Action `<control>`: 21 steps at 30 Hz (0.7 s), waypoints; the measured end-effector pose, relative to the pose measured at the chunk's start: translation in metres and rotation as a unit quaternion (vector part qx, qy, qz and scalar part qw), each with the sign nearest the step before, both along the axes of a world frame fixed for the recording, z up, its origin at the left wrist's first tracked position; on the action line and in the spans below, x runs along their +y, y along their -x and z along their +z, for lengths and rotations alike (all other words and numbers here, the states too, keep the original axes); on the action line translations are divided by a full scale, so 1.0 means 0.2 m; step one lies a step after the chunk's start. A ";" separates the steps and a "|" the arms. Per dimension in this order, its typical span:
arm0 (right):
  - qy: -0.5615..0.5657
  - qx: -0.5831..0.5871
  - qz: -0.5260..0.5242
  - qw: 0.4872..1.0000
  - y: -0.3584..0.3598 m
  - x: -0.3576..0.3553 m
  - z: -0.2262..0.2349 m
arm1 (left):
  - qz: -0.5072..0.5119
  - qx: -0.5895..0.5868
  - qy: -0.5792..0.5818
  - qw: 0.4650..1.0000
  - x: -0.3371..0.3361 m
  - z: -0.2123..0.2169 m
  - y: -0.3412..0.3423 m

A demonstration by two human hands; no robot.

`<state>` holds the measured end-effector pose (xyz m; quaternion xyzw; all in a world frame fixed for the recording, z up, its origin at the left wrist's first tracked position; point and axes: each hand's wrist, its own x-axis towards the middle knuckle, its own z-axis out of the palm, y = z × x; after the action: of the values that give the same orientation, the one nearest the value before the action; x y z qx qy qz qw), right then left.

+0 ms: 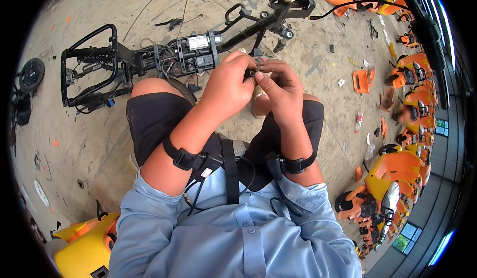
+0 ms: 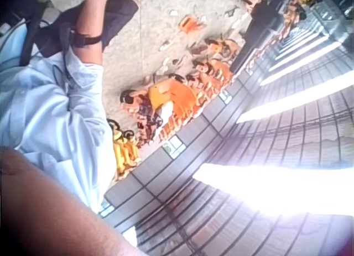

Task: The person attaches a handle and a light fixture to a scooter frame using a power drill and hand-tightens components.

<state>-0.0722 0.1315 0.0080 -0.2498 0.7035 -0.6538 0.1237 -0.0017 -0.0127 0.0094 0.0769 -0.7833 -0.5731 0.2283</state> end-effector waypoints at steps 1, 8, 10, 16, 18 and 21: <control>-0.008 0.018 -0.008 1.000 0.01 0.00 -0.01 | 0.000 -0.003 0.002 1.000 0.00 0.00 0.00; -0.109 0.038 -0.017 0.993 -0.02 0.01 0.05 | -0.005 -0.024 0.012 1.000 0.00 -0.02 -0.01; -0.108 -0.016 -0.012 0.994 -0.02 0.03 0.06 | -0.007 -0.026 0.013 1.000 0.01 -0.03 -0.01; -0.114 -0.014 0.008 0.993 0.02 0.05 0.05 | -0.013 -0.038 0.018 0.999 0.02 -0.03 0.01; -0.130 -0.003 0.013 0.991 0.03 0.04 0.06 | -0.011 -0.043 0.017 0.999 0.02 -0.03 0.01; -0.149 0.020 0.020 0.988 0.01 -0.01 0.05 | 0.016 -0.016 0.045 0.999 -0.02 -0.06 0.00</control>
<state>-0.0750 0.1303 0.0178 -0.2559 0.7903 -0.5338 0.1583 -0.0025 -0.0160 -0.0032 0.0884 -0.8104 -0.5327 0.2275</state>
